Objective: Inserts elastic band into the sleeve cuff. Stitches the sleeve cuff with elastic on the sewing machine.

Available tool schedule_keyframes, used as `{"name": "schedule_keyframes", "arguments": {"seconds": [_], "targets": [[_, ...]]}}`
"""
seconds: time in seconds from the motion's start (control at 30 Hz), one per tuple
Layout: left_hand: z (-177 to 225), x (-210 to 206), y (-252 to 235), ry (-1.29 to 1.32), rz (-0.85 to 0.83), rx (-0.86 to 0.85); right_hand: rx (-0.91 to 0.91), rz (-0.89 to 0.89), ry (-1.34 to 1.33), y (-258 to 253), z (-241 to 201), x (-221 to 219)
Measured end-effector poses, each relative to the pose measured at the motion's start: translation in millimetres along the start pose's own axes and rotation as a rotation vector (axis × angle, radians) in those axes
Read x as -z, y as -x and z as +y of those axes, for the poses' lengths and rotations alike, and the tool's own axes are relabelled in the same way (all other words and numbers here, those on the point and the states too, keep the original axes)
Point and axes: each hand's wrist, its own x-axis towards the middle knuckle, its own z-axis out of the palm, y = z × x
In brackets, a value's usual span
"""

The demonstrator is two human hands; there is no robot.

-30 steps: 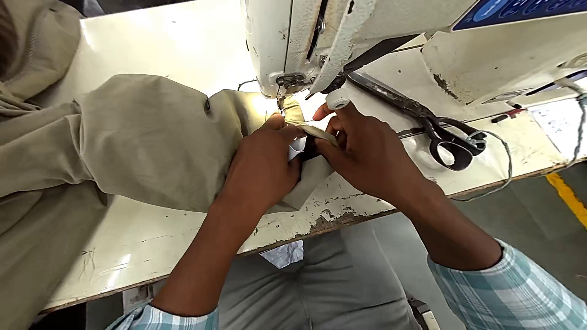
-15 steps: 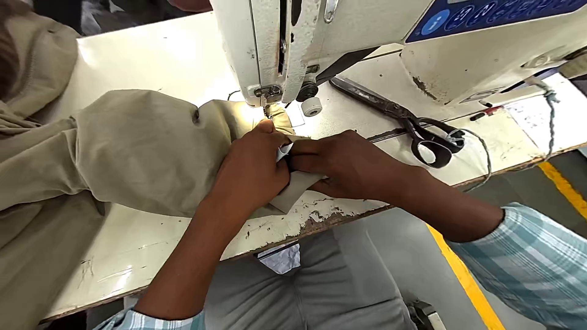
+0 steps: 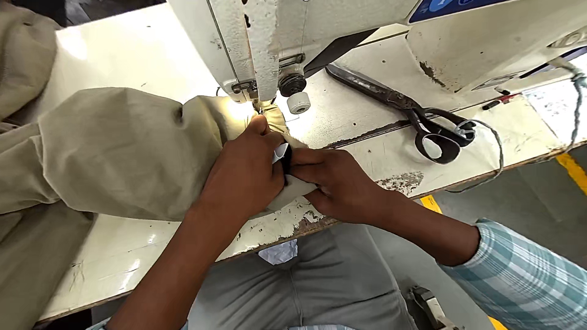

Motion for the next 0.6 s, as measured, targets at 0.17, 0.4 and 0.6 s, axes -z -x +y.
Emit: {"name": "schedule_keyframes", "arguments": {"seconds": [0.17,0.4,0.6], "targets": [[3,-5,1,-0.043,-0.009,-0.005,-0.060,0.003,-0.119,4,-2,-2],[7,-16,15,0.004,0.228,0.054,-0.088,0.048,-0.114,5,-4,-5],[0,-13,23,0.145,0.253,0.082,-0.090,0.032,-0.090,5,-5,-5]]}}
